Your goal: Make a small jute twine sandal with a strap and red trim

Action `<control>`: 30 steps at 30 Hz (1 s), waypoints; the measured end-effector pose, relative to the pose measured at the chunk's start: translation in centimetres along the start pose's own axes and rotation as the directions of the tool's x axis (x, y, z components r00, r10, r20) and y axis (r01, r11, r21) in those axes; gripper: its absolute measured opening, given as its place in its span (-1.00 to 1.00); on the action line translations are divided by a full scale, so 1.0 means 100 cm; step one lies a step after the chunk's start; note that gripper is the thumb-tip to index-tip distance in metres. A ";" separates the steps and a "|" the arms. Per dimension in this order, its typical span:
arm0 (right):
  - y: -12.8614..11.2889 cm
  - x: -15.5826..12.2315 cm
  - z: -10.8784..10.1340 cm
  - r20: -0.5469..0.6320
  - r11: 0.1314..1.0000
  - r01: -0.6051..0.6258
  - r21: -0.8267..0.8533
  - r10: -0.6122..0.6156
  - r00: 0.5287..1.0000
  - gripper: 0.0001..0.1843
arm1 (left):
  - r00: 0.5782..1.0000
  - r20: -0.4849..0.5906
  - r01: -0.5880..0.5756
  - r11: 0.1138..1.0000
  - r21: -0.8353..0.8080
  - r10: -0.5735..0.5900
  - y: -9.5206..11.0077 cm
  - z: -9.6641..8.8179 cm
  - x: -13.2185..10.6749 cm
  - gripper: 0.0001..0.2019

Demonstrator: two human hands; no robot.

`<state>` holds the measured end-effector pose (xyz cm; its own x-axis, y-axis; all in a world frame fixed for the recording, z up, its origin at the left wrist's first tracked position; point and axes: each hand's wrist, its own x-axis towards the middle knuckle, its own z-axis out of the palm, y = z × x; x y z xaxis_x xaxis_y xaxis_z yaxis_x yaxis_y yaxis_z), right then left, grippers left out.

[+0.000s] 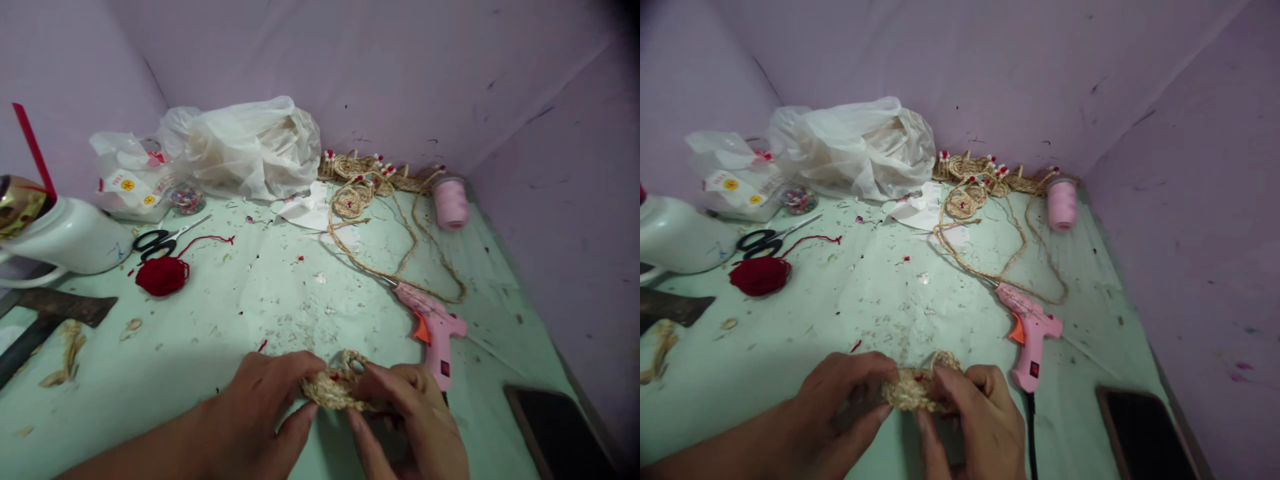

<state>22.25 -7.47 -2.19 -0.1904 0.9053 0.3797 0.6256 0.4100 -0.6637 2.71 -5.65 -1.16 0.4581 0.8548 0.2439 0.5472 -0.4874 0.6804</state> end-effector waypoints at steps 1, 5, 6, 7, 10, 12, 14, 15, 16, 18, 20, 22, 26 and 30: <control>0.000 0.000 0.000 0.009 1.000 0.001 0.016 -0.002 1.000 -0.52 | 1.000 0.006 0.006 0.999 -0.032 -0.005 0.001 0.000 0.001 -0.59; 0.001 -0.001 -0.001 -0.005 0.998 -0.024 0.050 0.025 1.000 -0.58 | 0.995 0.076 0.068 0.991 -0.119 -0.059 0.002 -0.002 0.006 -0.62; 0.001 -0.001 0.000 -0.006 0.999 -0.024 0.043 0.025 1.000 -0.60 | 0.991 0.095 0.105 0.987 -0.123 -0.093 0.002 -0.003 0.007 -0.64; 0.000 -0.001 0.000 -0.007 0.999 -0.026 0.032 0.026 1.000 -0.60 | 0.987 0.109 0.131 0.983 -0.128 -0.117 0.002 -0.004 0.007 -0.65; 0.000 -0.002 0.002 0.013 1.000 -0.014 0.015 0.014 1.000 -0.58 | 0.987 0.091 0.144 0.979 -0.145 -0.132 0.004 -0.004 0.009 -0.63; -0.001 -0.003 0.003 0.015 1.000 -0.014 0.009 0.014 1.000 -0.58 | 0.987 0.066 0.157 0.979 -0.132 -0.150 0.006 -0.002 0.010 -0.64; 0.000 -0.001 0.002 0.027 1.000 -0.003 0.013 0.002 1.000 -0.57 | 0.980 0.065 0.194 0.975 -0.104 -0.188 0.008 -0.001 0.013 -0.72; 0.001 -0.001 0.001 0.030 1.000 0.005 0.020 -0.005 1.000 -0.55 | 0.978 0.074 0.202 0.975 -0.097 -0.195 0.009 0.000 0.013 -0.76; 0.002 0.000 -0.002 0.033 0.999 0.022 0.031 -0.023 0.999 -0.54 | 0.978 0.081 0.199 0.975 -0.095 -0.192 0.009 0.001 0.014 -0.79; 0.006 0.001 -0.010 0.028 0.996 0.075 0.052 -0.077 0.997 -0.54 | 0.981 0.077 0.187 0.978 -0.093 -0.180 0.009 0.001 0.015 -0.81; 0.009 0.000 -0.020 0.004 0.991 0.110 0.081 -0.111 0.994 -0.62 | 0.984 0.065 0.174 0.981 -0.085 -0.169 0.008 0.001 0.015 -0.79; 0.011 -0.005 -0.028 -0.040 0.994 0.012 0.112 -0.007 0.999 -0.78 | 0.986 0.073 0.156 0.985 -0.073 -0.150 0.007 0.001 0.016 -0.78; 0.013 -0.016 -0.034 -0.033 0.949 -0.306 0.079 0.309 0.950 -0.75 | 0.987 0.083 0.144 0.988 -0.056 -0.139 0.010 0.000 0.019 -0.75; 0.012 -0.021 -0.030 0.047 0.956 -0.288 0.057 0.286 0.957 -0.63 | 0.978 0.085 0.193 0.980 -0.047 -0.188 0.013 0.001 0.020 -0.70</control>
<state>25.70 -9.23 -1.84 -0.0389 0.9889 0.1436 0.6100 0.1373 -0.7804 4.41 -4.55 0.16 0.4050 0.9128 0.0517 0.5915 -0.3048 0.7465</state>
